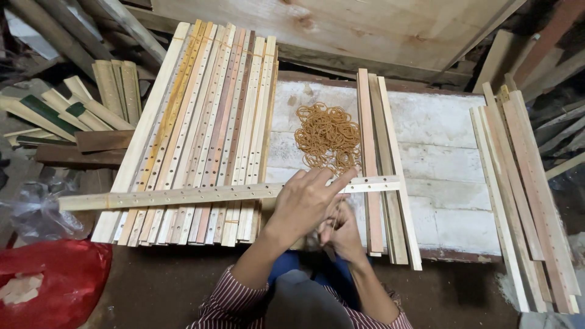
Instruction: Sorting and stacking wooden slats with pre-drilled holes
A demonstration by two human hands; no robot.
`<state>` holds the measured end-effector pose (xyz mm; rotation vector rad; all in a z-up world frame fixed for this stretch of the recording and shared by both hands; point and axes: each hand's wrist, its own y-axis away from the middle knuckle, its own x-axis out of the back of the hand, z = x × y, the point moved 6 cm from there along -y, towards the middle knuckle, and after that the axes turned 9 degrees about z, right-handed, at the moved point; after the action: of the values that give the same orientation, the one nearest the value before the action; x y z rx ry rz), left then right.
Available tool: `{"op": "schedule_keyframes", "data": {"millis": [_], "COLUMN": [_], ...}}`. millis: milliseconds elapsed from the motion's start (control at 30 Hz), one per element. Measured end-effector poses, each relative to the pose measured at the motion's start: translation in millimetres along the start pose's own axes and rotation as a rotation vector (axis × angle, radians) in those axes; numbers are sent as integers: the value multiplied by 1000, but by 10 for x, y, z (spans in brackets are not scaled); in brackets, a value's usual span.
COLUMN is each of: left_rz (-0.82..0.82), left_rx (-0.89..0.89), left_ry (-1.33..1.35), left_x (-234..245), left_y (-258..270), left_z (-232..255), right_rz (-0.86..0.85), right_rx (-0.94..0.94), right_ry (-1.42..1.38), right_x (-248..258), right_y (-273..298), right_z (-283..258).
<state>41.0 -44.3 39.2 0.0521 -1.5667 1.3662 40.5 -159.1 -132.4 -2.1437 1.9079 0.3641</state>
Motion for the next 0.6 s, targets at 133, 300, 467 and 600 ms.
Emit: {"op": "schedule_keyframes", "data": {"millis": [133, 300, 467, 600], "left_rz": [-6, 14, -15, -39], "left_rx": [49, 25, -102, -201], "left_ry": [32, -8, -5, -49], "left_x": [229, 63, 127, 141], "left_y": [-122, -39, -60, 1], "left_z": [14, 81, 137, 155], "right_rz": [-231, -92, 81, 260], "right_rx": [82, -135, -108, -33], "right_ry": [-481, -1108, -875, -328], "right_x": [175, 425, 841, 1030], "right_y": [205, 134, -65, -61], "right_z": [-4, -357, -377, -433]}}
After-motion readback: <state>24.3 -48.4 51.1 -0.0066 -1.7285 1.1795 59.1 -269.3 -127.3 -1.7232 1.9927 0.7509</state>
